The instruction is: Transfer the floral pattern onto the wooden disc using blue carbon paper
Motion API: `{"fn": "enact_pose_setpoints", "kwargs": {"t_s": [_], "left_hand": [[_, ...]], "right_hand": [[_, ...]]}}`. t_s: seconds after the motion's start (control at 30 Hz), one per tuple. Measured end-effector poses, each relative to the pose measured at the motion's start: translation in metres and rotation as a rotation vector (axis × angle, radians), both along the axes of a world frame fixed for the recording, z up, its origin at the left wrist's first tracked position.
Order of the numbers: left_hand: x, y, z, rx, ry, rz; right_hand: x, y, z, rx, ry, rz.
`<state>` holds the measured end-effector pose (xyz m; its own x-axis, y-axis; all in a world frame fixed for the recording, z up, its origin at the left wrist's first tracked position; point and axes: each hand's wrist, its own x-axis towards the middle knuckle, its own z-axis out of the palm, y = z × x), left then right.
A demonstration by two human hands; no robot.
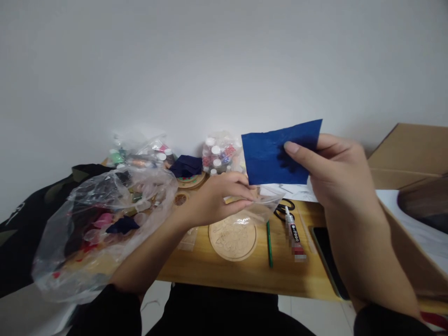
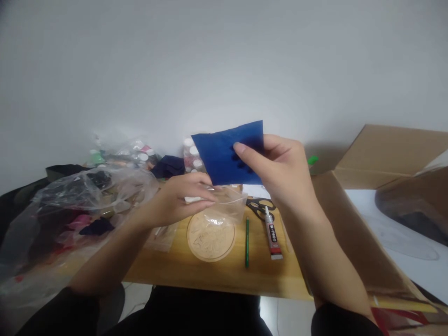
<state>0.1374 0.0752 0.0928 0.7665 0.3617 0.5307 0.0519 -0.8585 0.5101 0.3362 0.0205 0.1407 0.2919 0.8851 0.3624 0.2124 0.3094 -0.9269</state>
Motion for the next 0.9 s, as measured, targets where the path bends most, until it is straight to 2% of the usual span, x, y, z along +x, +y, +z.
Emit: {"fn": "enact_pose_setpoints", "kwargs": {"t_s": [0.2, 0.4, 0.73, 0.9], "left_hand": [[0.001, -0.001, -0.002, -0.018, -0.034, 0.016], [0.004, -0.002, -0.002, -0.004, -0.169, 0.102], [0.004, -0.003, 0.000, -0.090, -0.239, 0.061], [0.005, -0.004, 0.001, -0.060, -0.254, 0.105]], "right_hand": [[-0.006, -0.003, 0.002, -0.050, -0.072, 0.027], [-0.021, -0.004, 0.003, -0.135, 0.112, 0.063], [-0.019, -0.003, -0.001, -0.106, 0.130, 0.101], [-0.020, -0.002, -0.001, -0.128, 0.060, 0.118]]}}
